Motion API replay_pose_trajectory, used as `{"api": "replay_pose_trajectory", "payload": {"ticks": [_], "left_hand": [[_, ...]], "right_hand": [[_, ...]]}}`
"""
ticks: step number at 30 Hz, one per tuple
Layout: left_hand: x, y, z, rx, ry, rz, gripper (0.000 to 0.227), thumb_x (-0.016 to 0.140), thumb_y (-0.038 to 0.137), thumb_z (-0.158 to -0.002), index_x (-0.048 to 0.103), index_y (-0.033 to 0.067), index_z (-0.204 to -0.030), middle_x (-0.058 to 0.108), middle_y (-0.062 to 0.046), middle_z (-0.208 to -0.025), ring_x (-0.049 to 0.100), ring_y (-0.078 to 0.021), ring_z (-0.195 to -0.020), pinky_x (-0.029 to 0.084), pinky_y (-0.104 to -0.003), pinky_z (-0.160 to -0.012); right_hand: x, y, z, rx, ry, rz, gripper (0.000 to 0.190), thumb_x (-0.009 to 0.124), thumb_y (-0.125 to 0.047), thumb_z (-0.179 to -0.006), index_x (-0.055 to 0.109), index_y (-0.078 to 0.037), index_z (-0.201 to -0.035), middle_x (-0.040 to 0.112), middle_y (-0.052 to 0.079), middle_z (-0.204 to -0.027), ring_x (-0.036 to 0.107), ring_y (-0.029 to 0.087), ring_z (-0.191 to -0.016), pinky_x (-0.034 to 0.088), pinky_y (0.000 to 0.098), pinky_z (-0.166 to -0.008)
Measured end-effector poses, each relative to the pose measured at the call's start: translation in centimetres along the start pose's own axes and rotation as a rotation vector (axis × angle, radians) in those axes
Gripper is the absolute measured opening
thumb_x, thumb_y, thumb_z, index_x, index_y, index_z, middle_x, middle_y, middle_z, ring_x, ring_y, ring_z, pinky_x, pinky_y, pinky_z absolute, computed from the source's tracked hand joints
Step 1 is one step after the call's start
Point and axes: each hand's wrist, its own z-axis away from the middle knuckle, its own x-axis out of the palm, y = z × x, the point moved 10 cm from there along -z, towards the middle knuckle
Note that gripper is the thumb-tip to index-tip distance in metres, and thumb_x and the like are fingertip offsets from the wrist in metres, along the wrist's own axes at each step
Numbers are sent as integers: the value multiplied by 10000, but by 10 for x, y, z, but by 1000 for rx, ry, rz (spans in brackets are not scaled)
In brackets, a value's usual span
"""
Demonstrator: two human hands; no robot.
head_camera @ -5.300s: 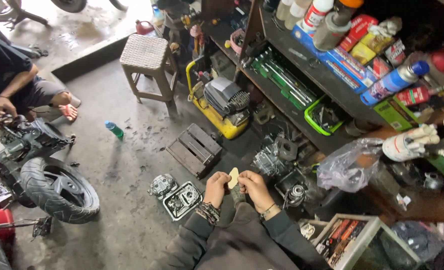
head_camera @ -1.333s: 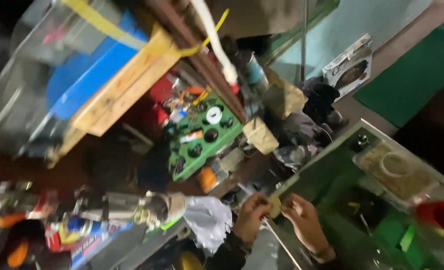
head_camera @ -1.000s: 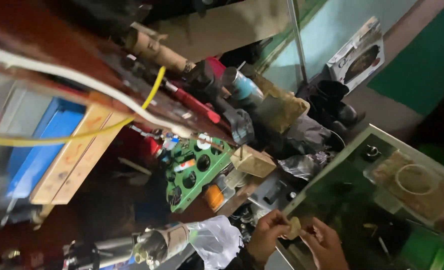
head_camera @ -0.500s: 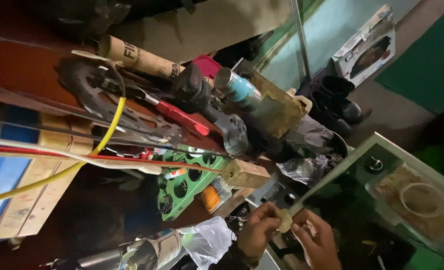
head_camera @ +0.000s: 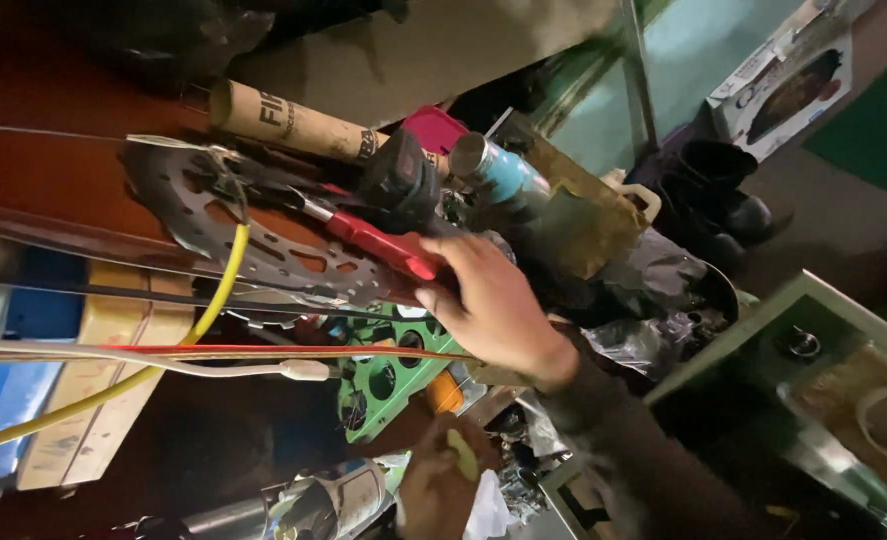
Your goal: The person uses a screwdriver to adjust a small mechanical component held in their hands. They then retrieve a pair of pliers from a shelf and use them to manipulate a small, light-colored piece of material.
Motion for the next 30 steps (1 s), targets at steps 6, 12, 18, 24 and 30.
{"api": "replay_pose_trajectory", "payload": {"ticks": [6, 12, 18, 24, 30], "left_hand": [[-7, 30, 5, 81, 48, 60, 163, 621, 135, -801, 504, 21, -807, 448, -142, -737, 426, -264, -659, 325, -429, -633], [-18, 29, 11, 95, 83, 127, 164, 623, 86, -806, 473, 22, -817, 457, -162, -747, 411, -288, -667, 324, -445, -645], [-27, 29, 18, 75, 120, 125, 179, 649, 101, -827, 489, 23, -836, 472, -155, -745, 413, -259, -643, 333, -418, -628], [-41, 20, 19, 56, 156, 93, 180, 666, 110, -826, 525, 7, -866, 525, -172, -760, 444, -273, -660, 327, -438, -635], [-31, 25, 20, 66, 148, 51, 193, 657, 124, -843, 535, -10, -910, 518, -185, -725, 436, -284, -645, 337, -439, -647]], "right_hand": [[25, -4, -49, -87, 73, 110, 411, 579, -45, -715, 629, -35, -1123, 678, 165, -865, 620, 394, -779, 502, 476, -610], [32, 4, -52, -3, 53, -61, 157, 558, -24, -846, 529, -55, -997, 645, 171, -858, 607, 392, -732, 455, 450, -624], [30, -6, -43, -78, 51, -222, 311, 410, 36, -906, 483, -8, -1205, 624, 225, -1088, 610, 389, -932, 498, 455, -797], [31, -3, -39, -12, 21, -268, 421, 447, 30, -852, 527, -30, -1262, 653, 180, -1150, 655, 364, -1007, 533, 427, -859], [24, -4, -39, -137, 42, -156, 390, 553, -45, -912, 616, -28, -1297, 650, 138, -1177, 678, 324, -1028, 541, 397, -895]]}}
